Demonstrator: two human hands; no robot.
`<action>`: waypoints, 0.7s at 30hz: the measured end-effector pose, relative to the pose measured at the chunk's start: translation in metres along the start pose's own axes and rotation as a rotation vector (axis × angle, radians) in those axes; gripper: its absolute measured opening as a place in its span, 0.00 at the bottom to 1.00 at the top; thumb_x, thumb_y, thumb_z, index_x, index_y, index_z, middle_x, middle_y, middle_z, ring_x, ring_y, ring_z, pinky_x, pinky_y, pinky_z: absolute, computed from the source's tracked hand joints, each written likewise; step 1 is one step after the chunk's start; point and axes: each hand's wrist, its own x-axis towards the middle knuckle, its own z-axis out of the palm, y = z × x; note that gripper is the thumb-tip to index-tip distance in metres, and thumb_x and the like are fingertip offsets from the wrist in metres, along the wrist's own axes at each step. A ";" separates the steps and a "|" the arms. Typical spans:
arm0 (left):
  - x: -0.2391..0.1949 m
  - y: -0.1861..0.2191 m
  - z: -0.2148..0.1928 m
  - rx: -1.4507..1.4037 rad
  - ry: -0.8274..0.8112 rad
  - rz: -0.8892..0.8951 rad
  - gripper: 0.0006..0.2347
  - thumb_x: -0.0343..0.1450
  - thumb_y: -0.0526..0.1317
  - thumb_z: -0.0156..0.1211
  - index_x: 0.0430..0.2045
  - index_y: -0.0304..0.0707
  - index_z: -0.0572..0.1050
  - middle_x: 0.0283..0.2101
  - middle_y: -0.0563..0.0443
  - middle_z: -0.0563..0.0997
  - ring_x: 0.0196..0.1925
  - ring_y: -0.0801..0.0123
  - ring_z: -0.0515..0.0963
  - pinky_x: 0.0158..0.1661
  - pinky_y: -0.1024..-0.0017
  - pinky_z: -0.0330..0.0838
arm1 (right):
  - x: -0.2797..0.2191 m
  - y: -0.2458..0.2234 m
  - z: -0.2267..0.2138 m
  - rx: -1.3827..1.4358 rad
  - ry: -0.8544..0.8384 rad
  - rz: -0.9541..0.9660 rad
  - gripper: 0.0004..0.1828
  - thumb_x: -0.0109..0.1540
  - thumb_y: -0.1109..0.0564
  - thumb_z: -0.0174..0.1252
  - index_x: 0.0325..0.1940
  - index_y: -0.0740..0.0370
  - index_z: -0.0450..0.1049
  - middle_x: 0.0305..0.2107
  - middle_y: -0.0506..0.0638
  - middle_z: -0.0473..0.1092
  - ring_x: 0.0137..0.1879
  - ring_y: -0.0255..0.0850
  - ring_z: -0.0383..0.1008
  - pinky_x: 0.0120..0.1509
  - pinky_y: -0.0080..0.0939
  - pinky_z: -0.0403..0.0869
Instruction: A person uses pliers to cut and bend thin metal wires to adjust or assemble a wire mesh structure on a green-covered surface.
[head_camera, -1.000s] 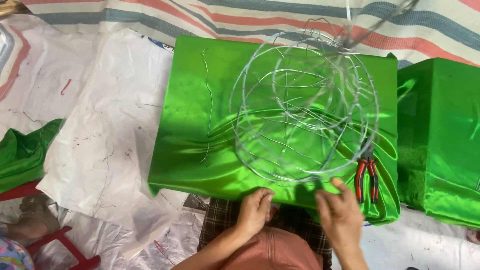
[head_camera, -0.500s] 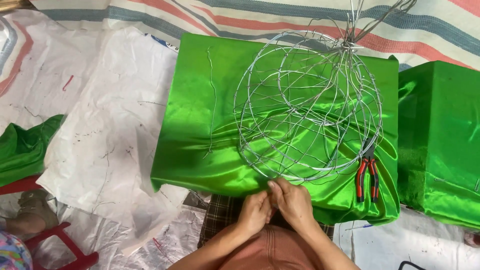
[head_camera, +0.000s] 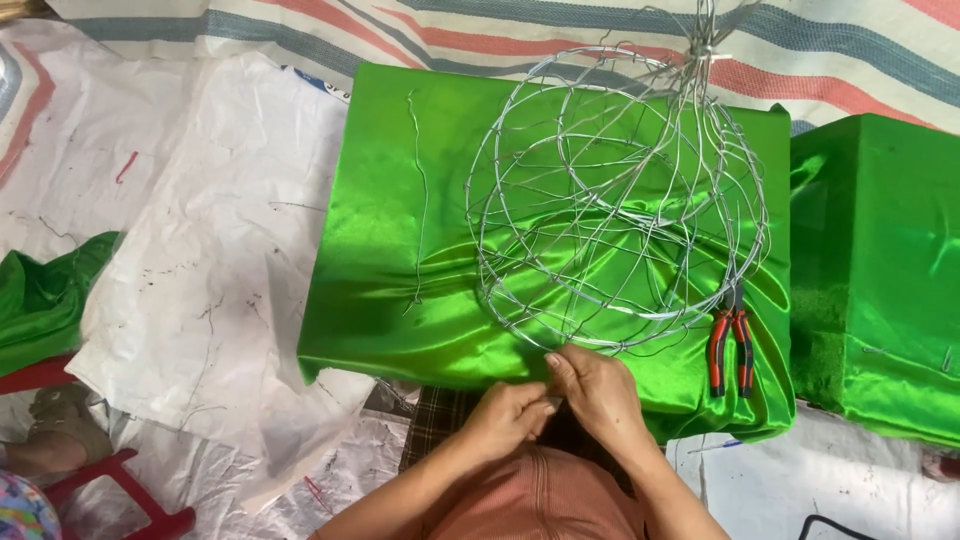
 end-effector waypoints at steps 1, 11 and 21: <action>-0.002 -0.007 0.006 0.000 -0.004 0.001 0.13 0.76 0.34 0.57 0.18 0.43 0.71 0.17 0.56 0.75 0.20 0.73 0.75 0.29 0.72 0.70 | 0.000 -0.002 -0.004 0.000 0.002 0.003 0.16 0.68 0.45 0.53 0.28 0.51 0.73 0.17 0.41 0.74 0.22 0.34 0.74 0.25 0.38 0.71; -0.011 -0.034 0.030 -0.297 0.077 -0.001 0.08 0.77 0.32 0.49 0.33 0.32 0.77 0.27 0.48 0.84 0.24 0.70 0.80 0.30 0.75 0.78 | -0.015 -0.004 -0.005 0.224 -0.113 0.049 0.14 0.61 0.56 0.63 0.51 0.54 0.76 0.39 0.43 0.82 0.41 0.35 0.85 0.44 0.35 0.81; -0.018 -0.004 0.039 -0.336 0.034 -0.130 0.07 0.77 0.31 0.51 0.36 0.29 0.78 0.30 0.44 0.86 0.19 0.72 0.80 0.21 0.77 0.75 | -0.014 0.017 0.003 0.276 -0.121 0.043 0.02 0.59 0.56 0.67 0.33 0.55 0.81 0.32 0.42 0.84 0.33 0.30 0.84 0.34 0.32 0.78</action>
